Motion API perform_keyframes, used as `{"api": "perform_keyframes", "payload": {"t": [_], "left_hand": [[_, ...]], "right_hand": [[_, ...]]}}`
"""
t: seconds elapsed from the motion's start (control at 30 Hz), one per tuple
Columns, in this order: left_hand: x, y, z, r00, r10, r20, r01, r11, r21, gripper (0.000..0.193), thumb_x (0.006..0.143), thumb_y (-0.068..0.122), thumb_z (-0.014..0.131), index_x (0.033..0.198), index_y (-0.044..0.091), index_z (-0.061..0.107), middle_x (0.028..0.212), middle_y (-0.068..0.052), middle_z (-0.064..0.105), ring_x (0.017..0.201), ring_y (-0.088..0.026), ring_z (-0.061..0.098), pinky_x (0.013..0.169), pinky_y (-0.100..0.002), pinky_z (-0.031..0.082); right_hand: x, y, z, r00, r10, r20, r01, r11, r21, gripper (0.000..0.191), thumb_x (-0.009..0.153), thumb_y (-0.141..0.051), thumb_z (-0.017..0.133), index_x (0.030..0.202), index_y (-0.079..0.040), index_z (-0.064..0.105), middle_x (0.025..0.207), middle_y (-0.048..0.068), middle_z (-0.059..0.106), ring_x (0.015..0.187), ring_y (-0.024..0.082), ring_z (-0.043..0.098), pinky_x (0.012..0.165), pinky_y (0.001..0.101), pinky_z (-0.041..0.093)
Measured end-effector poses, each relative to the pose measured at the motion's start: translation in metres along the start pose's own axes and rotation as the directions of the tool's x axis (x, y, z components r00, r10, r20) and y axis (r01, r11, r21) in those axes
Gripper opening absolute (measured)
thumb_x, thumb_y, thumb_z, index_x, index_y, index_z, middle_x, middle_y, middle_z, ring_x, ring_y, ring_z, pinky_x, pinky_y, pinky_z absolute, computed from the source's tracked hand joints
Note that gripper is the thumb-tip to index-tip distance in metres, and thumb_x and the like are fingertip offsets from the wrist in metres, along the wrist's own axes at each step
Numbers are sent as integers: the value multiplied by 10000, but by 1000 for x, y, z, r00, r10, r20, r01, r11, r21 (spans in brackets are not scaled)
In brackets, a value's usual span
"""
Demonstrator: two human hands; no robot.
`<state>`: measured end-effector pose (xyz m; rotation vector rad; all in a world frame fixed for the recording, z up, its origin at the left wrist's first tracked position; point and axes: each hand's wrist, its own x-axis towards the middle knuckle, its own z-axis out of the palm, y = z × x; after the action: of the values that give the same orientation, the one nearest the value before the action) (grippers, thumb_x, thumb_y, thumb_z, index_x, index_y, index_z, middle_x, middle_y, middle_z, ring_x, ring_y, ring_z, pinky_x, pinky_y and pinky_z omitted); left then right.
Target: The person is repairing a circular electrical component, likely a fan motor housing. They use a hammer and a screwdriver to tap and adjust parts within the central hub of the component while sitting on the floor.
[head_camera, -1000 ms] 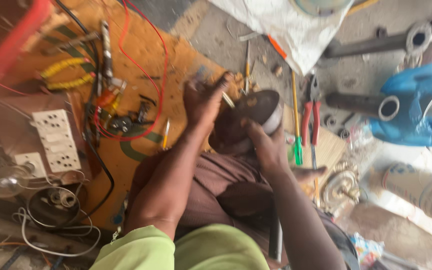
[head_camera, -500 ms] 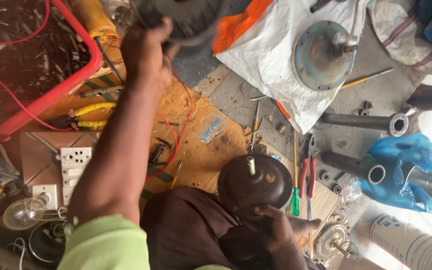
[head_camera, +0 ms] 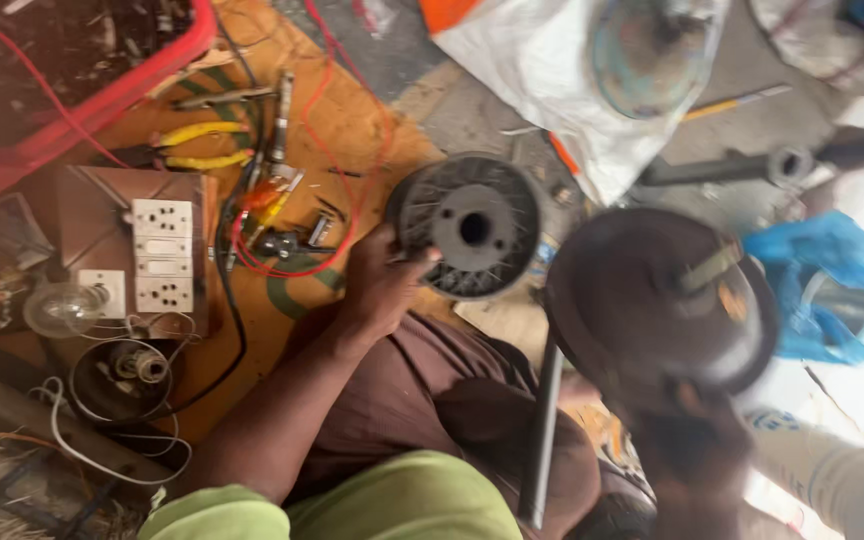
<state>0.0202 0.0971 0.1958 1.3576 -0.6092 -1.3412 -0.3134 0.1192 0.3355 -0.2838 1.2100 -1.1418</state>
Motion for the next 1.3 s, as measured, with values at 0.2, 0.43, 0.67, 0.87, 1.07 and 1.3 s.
{"api": "perform_keyframes", "payload": {"t": [0.2, 0.43, 0.67, 0.87, 1.07, 1.3], "left_hand": [[-21, -12, 2, 946, -285, -156, 238, 935, -263, 246, 909, 148, 709, 1127, 35, 684, 956, -20, 711, 849, -117, 677, 664, -313, 594], [12, -45, -109, 951, -49, -306, 279, 564, 777, 286, 968, 243, 669, 935, -28, 755, 840, -196, 719, 769, -300, 705, 748, -431, 555], [53, -77, -75, 958, -260, -123, 186, 234, 954, 536, 647, 398, 873, 967, -6, 727, 985, -278, 682, 927, -441, 688, 808, -507, 573], [49, -60, -95, 996, 26, -88, 77, 296, 952, 158, 847, 167, 690, 908, 35, 752, 913, -217, 729, 857, -379, 711, 776, -474, 567], [-28, 114, -90, 942, 260, -214, -80, 791, 607, 151, 960, 110, 640, 1060, 67, 743, 862, -49, 742, 709, -138, 660, 629, -314, 538], [-119, 132, 47, 982, 53, 183, -140, 853, 503, 247, 871, 179, 798, 1057, 21, 762, 725, -75, 738, 671, -87, 653, 583, -277, 536]], "right_hand": [[38, 39, 86, 955, 169, 242, -188, 981, 55, 449, 858, -126, 662, 1287, 2, 623, 1200, 197, 711, 1119, 363, 698, 1002, 551, 554], [48, 104, 83, 911, 391, 133, -376, 918, -125, 244, 944, -155, 676, 1143, -25, 622, 1155, 175, 722, 1022, 309, 693, 876, 414, 538], [38, 129, 65, 876, 480, -48, -466, 817, -340, 413, 907, -196, 670, 1207, 83, 612, 1049, 191, 745, 918, 297, 748, 825, 429, 632], [28, 120, 74, 824, 566, 23, -503, 750, -430, 517, 865, -276, 752, 1201, 103, 645, 1023, 201, 744, 880, 311, 739, 783, 445, 621], [-13, 93, 75, 812, 350, 467, 167, 628, -760, 484, 929, -233, 754, 1306, 60, 679, 1144, 160, 773, 1013, 225, 727, 896, 366, 599], [-46, 92, 58, 896, 148, 419, 137, 804, -578, 527, 978, -193, 654, 1454, 22, 577, 1149, 94, 758, 878, 106, 694, 716, 241, 593]]}}
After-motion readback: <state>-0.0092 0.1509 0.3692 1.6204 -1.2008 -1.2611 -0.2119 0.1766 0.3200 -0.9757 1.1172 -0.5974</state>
